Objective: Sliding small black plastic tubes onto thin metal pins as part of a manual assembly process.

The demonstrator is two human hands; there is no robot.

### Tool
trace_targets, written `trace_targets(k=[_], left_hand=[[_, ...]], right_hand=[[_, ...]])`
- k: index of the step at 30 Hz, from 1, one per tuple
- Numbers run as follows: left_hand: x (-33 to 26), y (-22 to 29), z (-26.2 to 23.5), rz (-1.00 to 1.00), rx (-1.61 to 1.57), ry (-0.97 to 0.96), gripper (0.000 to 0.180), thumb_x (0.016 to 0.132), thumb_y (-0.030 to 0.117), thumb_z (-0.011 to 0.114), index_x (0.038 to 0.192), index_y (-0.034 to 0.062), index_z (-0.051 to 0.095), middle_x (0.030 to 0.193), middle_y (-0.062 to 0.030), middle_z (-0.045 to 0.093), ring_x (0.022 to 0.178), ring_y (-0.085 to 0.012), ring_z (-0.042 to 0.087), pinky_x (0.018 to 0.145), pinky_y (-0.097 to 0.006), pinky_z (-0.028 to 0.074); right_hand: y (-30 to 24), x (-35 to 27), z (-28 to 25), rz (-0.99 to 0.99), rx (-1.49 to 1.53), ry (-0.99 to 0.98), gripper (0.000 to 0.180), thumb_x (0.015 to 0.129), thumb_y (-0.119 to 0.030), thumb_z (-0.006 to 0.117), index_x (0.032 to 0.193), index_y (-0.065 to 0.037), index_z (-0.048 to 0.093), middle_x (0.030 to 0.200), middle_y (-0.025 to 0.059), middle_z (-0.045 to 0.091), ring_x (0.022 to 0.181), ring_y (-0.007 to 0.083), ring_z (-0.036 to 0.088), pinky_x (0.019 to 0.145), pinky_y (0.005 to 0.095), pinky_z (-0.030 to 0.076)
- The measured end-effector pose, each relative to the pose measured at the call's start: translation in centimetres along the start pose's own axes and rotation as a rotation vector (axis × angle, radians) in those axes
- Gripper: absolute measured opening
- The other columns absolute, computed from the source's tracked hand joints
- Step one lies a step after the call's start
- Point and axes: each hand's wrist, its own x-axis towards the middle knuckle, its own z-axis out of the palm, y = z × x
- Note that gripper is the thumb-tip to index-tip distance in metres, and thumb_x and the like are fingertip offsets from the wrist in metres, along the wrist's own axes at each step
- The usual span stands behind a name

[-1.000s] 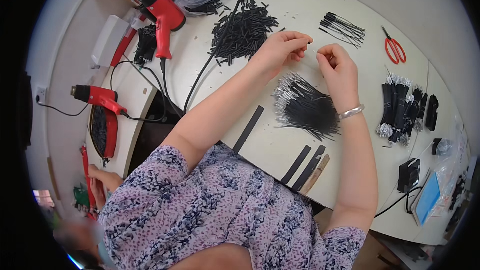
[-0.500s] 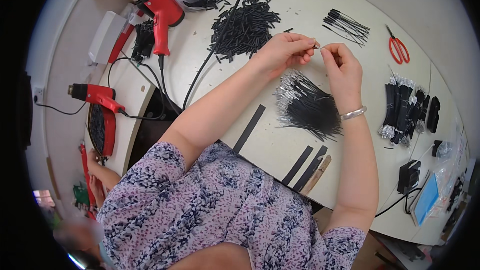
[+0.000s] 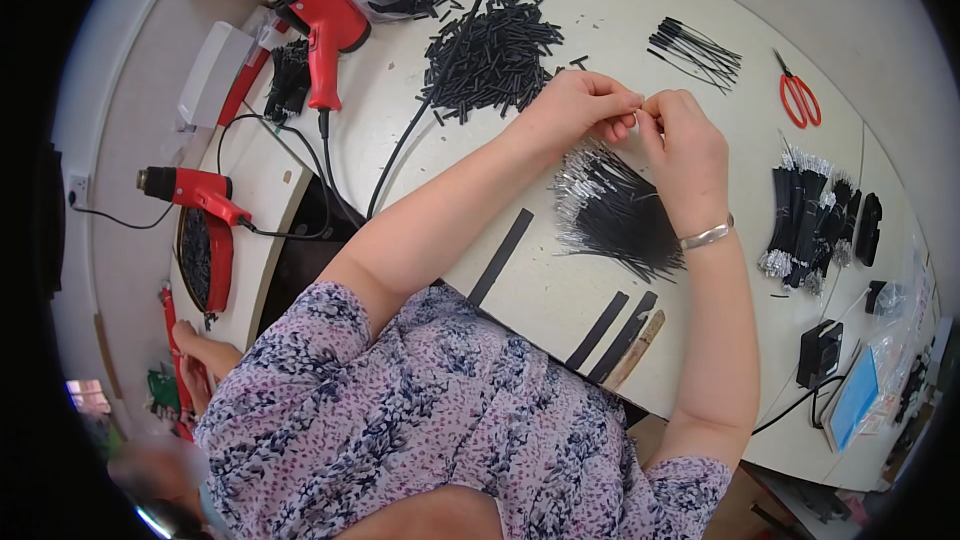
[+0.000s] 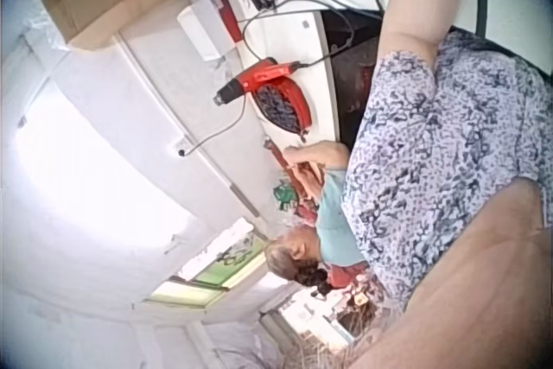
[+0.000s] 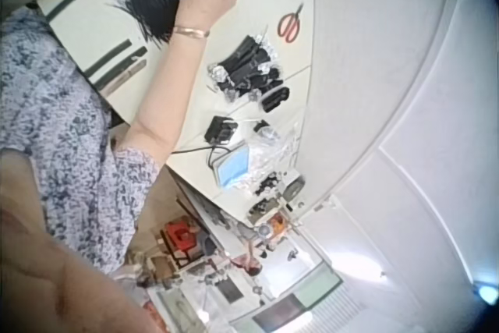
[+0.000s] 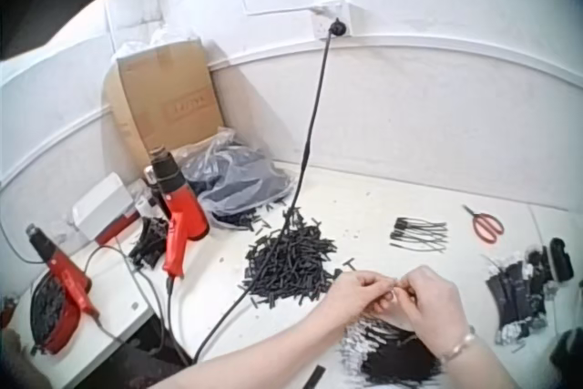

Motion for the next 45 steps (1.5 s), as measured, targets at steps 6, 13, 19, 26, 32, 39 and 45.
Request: trace_targets(k=[6, 13, 19, 26, 32, 39, 45], left_hand=[[0.5, -0.1, -0.2, 0.032, -0.223, 0.032, 0.029, 0.094, 0.024, 0.060, 0.090, -0.0039, 0.066, 0.075, -0.0061, 0.064, 0.065, -0.0119, 0.061, 0.063, -0.023, 0.051], [0.9, -0.4, -1.4, -0.033, -0.337, -0.139, 0.031, 0.099, 0.026, 0.052, 0.100, -0.0031, 0.064, 0.081, -0.0036, 0.064, 0.071, -0.0092, 0.062, 0.068, -0.022, 0.053], [1.0, -0.7, -1.2, -0.054, -0.384, -0.186, 0.033, 0.100, 0.027, 0.050, 0.103, -0.0033, 0.063, 0.081, -0.0030, 0.063, 0.069, -0.0077, 0.061, 0.069, -0.019, 0.053], [0.9, -0.5, -0.8, -0.042, -0.423, -0.126, 0.040, 0.102, 0.031, 0.043, 0.099, -0.0037, 0.063, 0.081, -0.0060, 0.063, 0.071, -0.0111, 0.062, 0.069, -0.023, 0.055], [1.0, -0.7, -0.9, -0.014, -0.371, -0.153, 0.038, 0.102, 0.030, 0.045, 0.103, -0.0034, 0.063, 0.081, -0.0047, 0.064, 0.069, -0.0091, 0.062, 0.069, -0.020, 0.054], [0.7, -0.6, -0.5, -0.001, -0.366, -0.025, 0.039, 0.102, 0.032, 0.045, 0.106, -0.0039, 0.060, 0.084, -0.0062, 0.063, 0.075, -0.0121, 0.062, 0.071, -0.024, 0.053], [0.9, -0.2, -0.9, 0.022, -0.391, 0.049, 0.039, 0.103, 0.031, 0.041, 0.108, -0.0039, 0.057, 0.086, -0.0064, 0.060, 0.078, -0.0142, 0.060, 0.073, -0.026, 0.052]], right_hand=[[1.5, 0.4, -0.5, 0.232, 0.257, 0.000, 0.007, 0.087, -0.006, 0.063, 0.088, 0.000, 0.059, 0.072, 0.0040, 0.058, 0.062, 0.0112, 0.052, 0.060, 0.0260, 0.046], [1.6, 0.3, 0.2, 0.256, 0.386, -0.040, 0.009, 0.088, -0.008, 0.061, 0.087, 0.000, 0.058, 0.069, 0.0000, 0.055, 0.060, 0.0070, 0.047, 0.057, 0.0232, 0.042], [2.0, 0.3, 0.6, 0.236, 0.435, -0.048, 0.010, 0.089, -0.009, 0.061, 0.087, 0.000, 0.058, 0.070, -0.0015, 0.056, 0.061, 0.0055, 0.048, 0.058, 0.0223, 0.042], [2.2, 0.2, 1.0, 0.289, 0.492, -0.059, 0.008, 0.089, -0.008, 0.061, 0.088, -0.001, 0.059, 0.073, -0.0022, 0.058, 0.064, 0.0043, 0.049, 0.059, 0.0208, 0.043], [2.2, 0.2, 1.2, 0.294, 0.549, -0.043, 0.007, 0.089, -0.007, 0.061, 0.089, -0.001, 0.058, 0.076, -0.0020, 0.058, 0.065, 0.0039, 0.049, 0.059, 0.0201, 0.042], [2.8, 1.1, 0.8, 0.229, 0.364, 0.066, 0.007, 0.087, -0.008, 0.062, 0.089, -0.002, 0.058, 0.077, 0.0008, 0.058, 0.064, 0.0090, 0.052, 0.060, 0.0245, 0.045], [5.5, 6.3, 0.3, 0.115, -0.175, 0.102, 0.007, 0.084, -0.014, 0.063, 0.087, -0.008, 0.061, 0.087, 0.0060, 0.059, 0.079, 0.0232, 0.060, 0.069, 0.0357, 0.048]])
